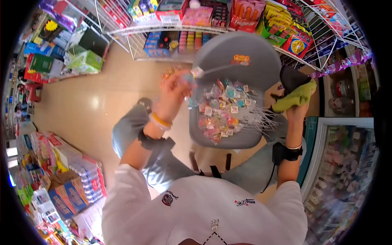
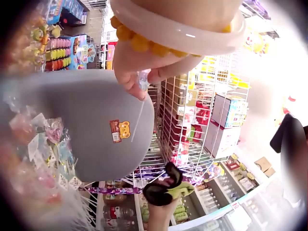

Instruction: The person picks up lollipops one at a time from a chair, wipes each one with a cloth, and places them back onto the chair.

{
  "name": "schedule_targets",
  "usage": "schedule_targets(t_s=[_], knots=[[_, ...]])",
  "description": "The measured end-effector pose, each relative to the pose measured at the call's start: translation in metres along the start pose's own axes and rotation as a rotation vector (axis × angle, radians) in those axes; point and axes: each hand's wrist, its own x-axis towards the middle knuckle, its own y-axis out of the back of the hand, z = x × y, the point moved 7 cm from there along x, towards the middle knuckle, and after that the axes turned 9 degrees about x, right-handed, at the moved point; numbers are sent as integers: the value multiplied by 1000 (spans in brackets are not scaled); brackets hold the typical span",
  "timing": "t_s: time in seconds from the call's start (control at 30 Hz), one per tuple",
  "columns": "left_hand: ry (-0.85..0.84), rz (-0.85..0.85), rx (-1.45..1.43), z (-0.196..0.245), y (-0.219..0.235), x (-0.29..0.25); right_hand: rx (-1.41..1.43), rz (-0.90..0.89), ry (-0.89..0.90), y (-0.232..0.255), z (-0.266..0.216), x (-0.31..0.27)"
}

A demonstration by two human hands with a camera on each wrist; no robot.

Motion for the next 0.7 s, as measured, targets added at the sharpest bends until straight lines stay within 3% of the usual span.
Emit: schedule_targets(t_s=[0.07,0.2,0.27,0.3,0.37,0.43,0.47,0.53,0.57,0.7], knots=[[-8,-28,106,-3,-14,-3,-103,-153,-1,-37,4,-8],[-28,-202,279,-16,-38,-10,139,-310,-299,-103,35,-37],[-23,-244,388,-24,-53,-15,-181,-491,-385,-94,59,-55],[-17,-222,465,-30,-59,-20,-566,-597,-385,-73,81,-62],[63,-193,783,-48,-57,-22,-847,-1112,240,-161,60,-85],[-52,-145,759,-48,-56,-19,-1205,-1109,475,-171,72,-107],[-108,-116,734,-50,-56,-18,-1235,-1109,397,-168,79,-109],[16,-124,694,-71,-48,-15,-1302,-1109,248,-159,89,-104],[72,-132,675,-79,-45,-12,-1303,-1108,233,-157,88,-101],[29,-207,764,-86,-47,-6,-1309,-1103,161,-148,83,-96]])
